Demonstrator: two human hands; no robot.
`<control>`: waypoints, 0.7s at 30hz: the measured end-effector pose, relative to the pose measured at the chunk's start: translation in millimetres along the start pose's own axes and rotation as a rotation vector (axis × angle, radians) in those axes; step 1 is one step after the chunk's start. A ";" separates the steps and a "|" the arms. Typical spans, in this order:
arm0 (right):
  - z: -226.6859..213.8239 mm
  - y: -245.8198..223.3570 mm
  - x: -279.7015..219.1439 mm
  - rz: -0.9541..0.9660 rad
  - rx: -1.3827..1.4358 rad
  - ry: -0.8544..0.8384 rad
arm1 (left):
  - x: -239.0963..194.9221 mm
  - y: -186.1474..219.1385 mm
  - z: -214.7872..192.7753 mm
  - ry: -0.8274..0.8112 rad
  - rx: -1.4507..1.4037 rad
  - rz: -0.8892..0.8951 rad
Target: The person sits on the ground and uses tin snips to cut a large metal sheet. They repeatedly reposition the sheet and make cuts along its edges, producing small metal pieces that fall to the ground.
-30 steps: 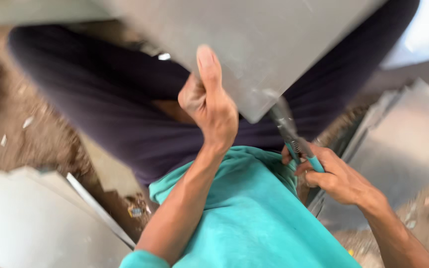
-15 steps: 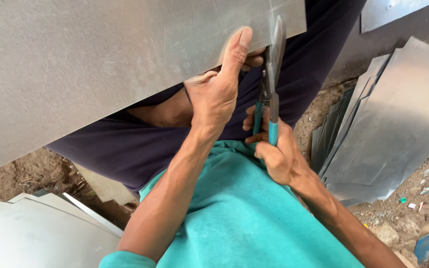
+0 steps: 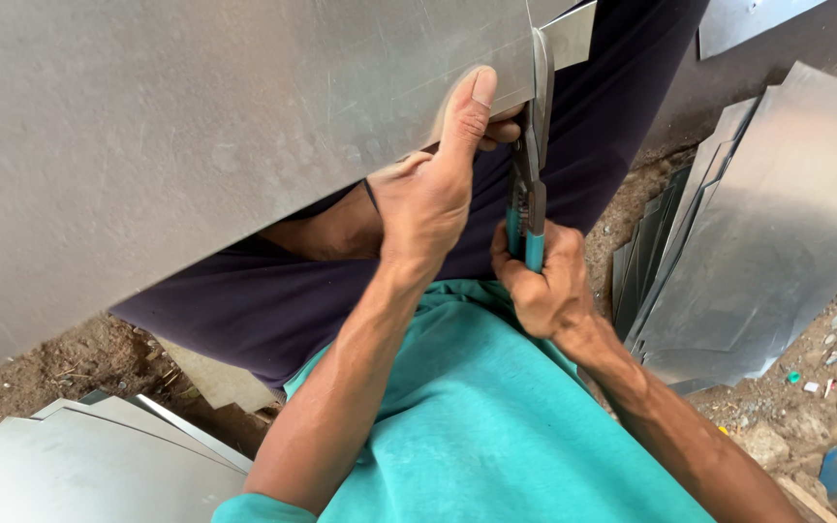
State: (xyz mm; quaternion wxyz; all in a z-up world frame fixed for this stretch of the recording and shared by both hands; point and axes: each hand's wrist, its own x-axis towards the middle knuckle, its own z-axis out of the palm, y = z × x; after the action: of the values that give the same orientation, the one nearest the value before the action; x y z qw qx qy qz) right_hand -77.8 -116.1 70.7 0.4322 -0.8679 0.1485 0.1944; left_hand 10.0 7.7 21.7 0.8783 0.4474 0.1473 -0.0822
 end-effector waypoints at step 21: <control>-21.4 53.3 2.6 0.146 -0.176 -0.144 | -18.6 90.7 -259.9 0.470 -0.026 0.369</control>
State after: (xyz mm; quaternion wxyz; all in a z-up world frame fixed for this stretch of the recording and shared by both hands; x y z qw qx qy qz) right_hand -93.8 -164.7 44.4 0.3487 -0.8732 0.1622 0.2994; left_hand -30.7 271.6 -47.6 0.8260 0.4620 0.2638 0.1864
